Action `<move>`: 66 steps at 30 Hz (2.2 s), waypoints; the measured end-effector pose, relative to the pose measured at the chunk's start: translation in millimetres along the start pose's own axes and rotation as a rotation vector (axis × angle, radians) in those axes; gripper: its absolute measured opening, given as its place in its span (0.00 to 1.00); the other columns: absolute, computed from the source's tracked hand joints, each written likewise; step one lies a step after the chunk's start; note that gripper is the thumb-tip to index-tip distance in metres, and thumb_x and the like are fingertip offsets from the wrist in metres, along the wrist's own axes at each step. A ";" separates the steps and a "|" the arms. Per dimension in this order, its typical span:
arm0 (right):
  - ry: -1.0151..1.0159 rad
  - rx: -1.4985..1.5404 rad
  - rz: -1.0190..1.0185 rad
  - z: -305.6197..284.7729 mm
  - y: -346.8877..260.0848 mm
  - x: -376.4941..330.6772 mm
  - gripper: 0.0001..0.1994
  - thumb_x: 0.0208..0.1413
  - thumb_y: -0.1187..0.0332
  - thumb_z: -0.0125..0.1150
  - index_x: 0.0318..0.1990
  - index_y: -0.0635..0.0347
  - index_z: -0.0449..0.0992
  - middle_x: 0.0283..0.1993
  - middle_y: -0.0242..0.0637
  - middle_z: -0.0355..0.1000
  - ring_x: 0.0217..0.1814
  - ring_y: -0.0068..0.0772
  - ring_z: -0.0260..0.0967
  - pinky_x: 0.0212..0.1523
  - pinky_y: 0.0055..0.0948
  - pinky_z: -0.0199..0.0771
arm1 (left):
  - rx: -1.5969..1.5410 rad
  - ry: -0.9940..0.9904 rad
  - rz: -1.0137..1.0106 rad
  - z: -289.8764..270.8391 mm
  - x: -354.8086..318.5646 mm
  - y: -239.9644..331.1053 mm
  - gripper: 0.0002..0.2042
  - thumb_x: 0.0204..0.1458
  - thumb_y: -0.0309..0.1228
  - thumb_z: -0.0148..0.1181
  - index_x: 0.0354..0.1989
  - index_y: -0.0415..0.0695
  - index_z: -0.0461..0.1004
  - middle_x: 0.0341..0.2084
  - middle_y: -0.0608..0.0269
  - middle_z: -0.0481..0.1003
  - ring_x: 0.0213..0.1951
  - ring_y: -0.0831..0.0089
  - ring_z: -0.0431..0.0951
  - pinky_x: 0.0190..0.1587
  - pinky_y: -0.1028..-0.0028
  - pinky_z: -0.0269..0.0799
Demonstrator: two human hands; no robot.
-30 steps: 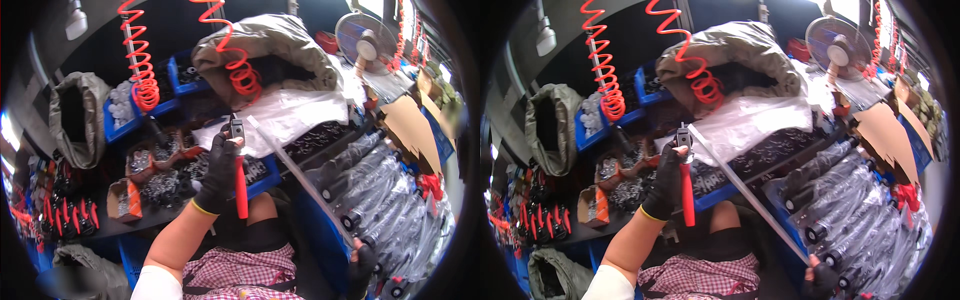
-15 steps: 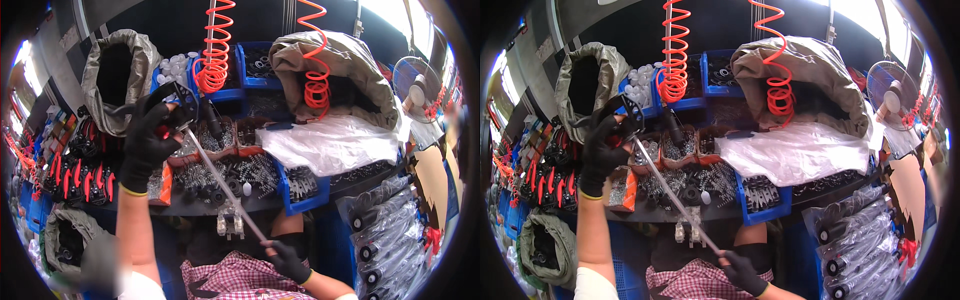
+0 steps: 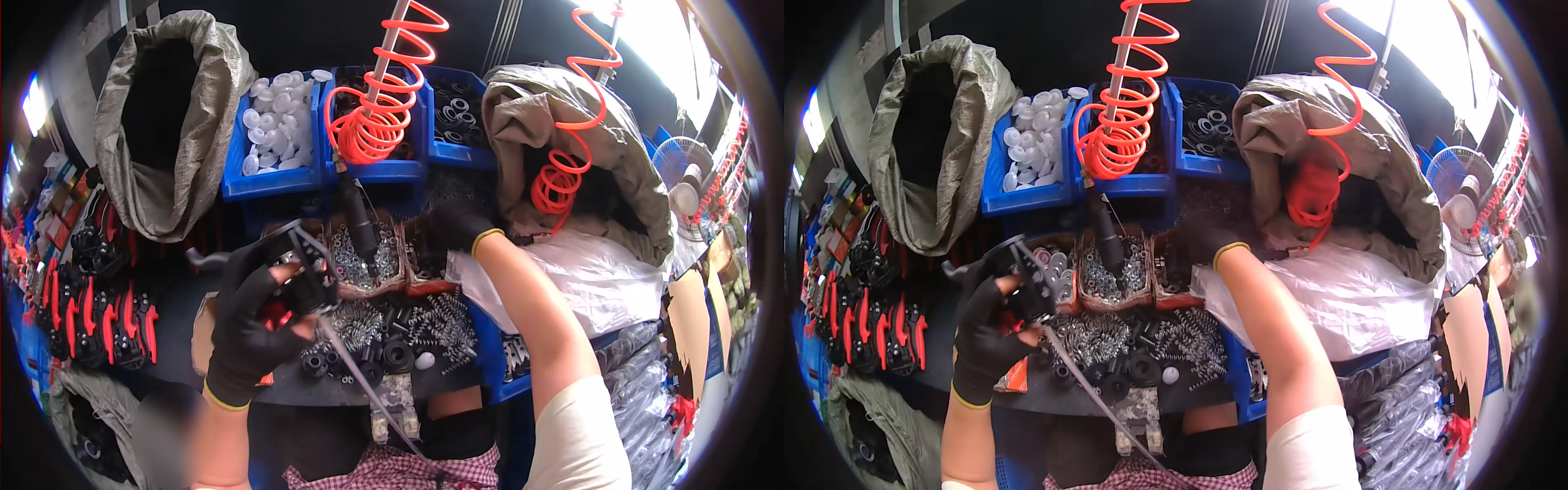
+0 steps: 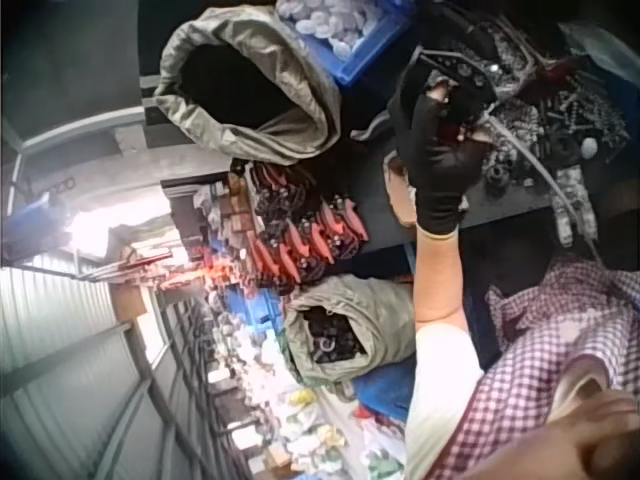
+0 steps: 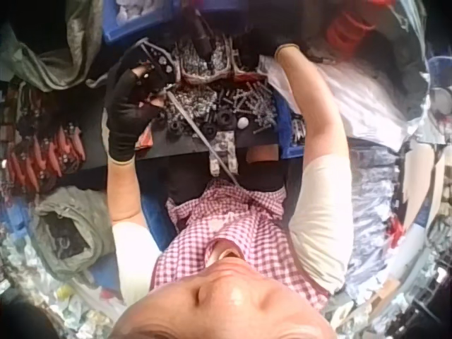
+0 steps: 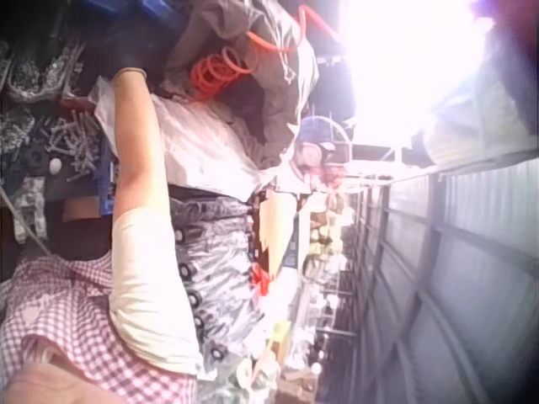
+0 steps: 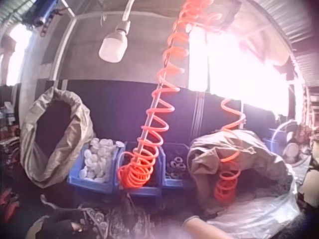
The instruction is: Assembling mechanical components using various tools and adhesive at a workshop bench.
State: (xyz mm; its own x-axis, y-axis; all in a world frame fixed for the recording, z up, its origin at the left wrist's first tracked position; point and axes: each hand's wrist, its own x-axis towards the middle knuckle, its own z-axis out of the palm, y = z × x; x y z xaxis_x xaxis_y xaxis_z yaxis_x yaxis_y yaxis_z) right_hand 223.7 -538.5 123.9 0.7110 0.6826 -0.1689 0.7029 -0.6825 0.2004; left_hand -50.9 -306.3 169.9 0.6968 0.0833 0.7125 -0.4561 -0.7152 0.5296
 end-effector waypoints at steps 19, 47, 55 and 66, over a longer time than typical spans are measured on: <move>0.280 1.813 -0.282 -75.9 -68.7 -82.0 0.08 0.58 0.71 0.58 0.42 0.65 0.77 0.35 0.31 0.75 0.33 0.20 0.71 0.37 0.23 0.73 | -0.004 -0.012 0.117 -15.7 7.2 13.5 0.29 0.37 0.29 0.72 0.53 0.46 0.73 0.52 0.47 0.67 0.52 0.52 0.73 0.52 0.62 0.70; 0.242 2.320 -0.628 -122.1 -115.4 -221.5 0.11 0.55 0.72 0.57 0.44 0.68 0.76 0.39 0.34 0.75 0.39 0.19 0.71 0.41 0.22 0.72 | 0.114 -0.057 0.240 -11.8 2.9 135.3 0.31 0.43 0.34 0.69 0.58 0.43 0.65 0.55 0.42 0.65 0.54 0.42 0.70 0.54 0.57 0.69; 0.374 2.259 -0.656 -26.6 -198.5 -297.5 0.37 0.49 0.60 0.70 0.63 0.62 0.56 0.57 0.41 0.64 0.54 0.33 0.67 0.58 0.36 0.65 | 0.185 -0.013 0.307 -27.9 -53.5 150.3 0.24 0.40 0.36 0.71 0.48 0.45 0.73 0.49 0.51 0.70 0.50 0.48 0.74 0.46 0.60 0.75; 0.867 1.223 -0.149 66.3 -247.3 -300.0 0.03 0.56 0.71 0.61 0.34 0.60 0.73 0.22 0.43 0.71 0.22 0.48 0.71 0.22 0.35 0.68 | 0.577 0.142 0.228 -71.5 -80.2 187.9 0.32 0.32 0.31 0.74 0.51 0.51 0.70 0.48 0.48 0.67 0.43 0.51 0.77 0.36 0.61 0.78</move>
State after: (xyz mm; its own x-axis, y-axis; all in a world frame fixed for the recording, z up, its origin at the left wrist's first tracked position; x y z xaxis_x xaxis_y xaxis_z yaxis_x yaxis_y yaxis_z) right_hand -162.0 -591.8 61.1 0.7078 0.4035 0.5798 0.6605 -0.0869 -0.7458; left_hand -232.0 -397.8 245.2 0.5191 -0.0528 0.8531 -0.1857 -0.9812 0.0523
